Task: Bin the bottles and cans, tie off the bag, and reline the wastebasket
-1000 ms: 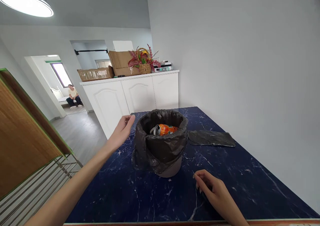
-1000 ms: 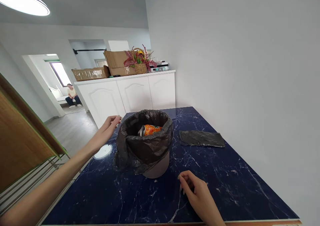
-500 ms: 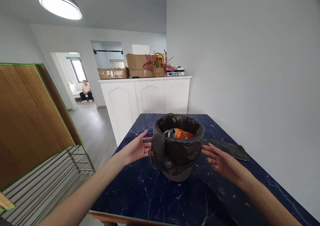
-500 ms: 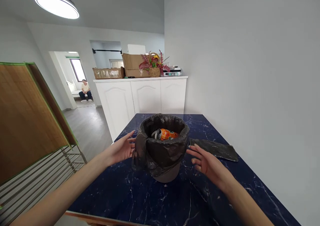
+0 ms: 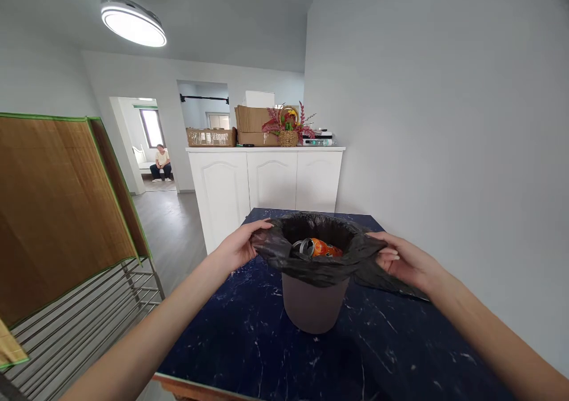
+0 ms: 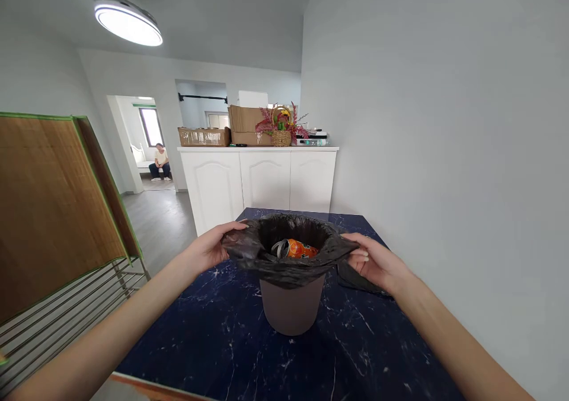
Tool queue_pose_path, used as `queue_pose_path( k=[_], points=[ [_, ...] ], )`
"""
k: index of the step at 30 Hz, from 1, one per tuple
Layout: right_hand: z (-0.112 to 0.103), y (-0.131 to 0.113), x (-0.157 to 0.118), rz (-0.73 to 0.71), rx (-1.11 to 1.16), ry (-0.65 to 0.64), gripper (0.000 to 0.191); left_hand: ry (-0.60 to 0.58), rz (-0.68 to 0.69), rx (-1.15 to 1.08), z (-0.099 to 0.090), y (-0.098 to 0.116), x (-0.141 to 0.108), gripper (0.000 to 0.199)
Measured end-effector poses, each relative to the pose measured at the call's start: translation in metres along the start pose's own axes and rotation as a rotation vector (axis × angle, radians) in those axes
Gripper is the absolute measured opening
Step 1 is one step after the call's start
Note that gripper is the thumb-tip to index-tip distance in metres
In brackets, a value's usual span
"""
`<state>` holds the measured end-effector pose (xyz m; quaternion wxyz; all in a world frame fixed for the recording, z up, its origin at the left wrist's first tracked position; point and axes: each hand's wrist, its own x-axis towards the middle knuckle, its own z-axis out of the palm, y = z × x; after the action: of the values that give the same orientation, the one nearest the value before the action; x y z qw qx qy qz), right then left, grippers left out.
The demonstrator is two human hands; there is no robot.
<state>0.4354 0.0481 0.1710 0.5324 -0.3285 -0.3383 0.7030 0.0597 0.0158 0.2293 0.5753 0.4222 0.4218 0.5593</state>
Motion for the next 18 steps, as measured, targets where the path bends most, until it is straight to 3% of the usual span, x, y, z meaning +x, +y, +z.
queue_pose_path(
  k=[9, 18],
  points=[
    [0.049, -0.061, 0.020, -0.201, 0.144, -0.055, 0.036, 0.040, 0.166, -0.158, 0.062, 0.037, 0.023, 0.028],
    [0.081, -0.088, 0.041, -0.331, 0.278, -0.043, 0.037, 0.044, 0.337, -0.210, 0.104, 0.062, 0.044, 0.033]
  ],
)
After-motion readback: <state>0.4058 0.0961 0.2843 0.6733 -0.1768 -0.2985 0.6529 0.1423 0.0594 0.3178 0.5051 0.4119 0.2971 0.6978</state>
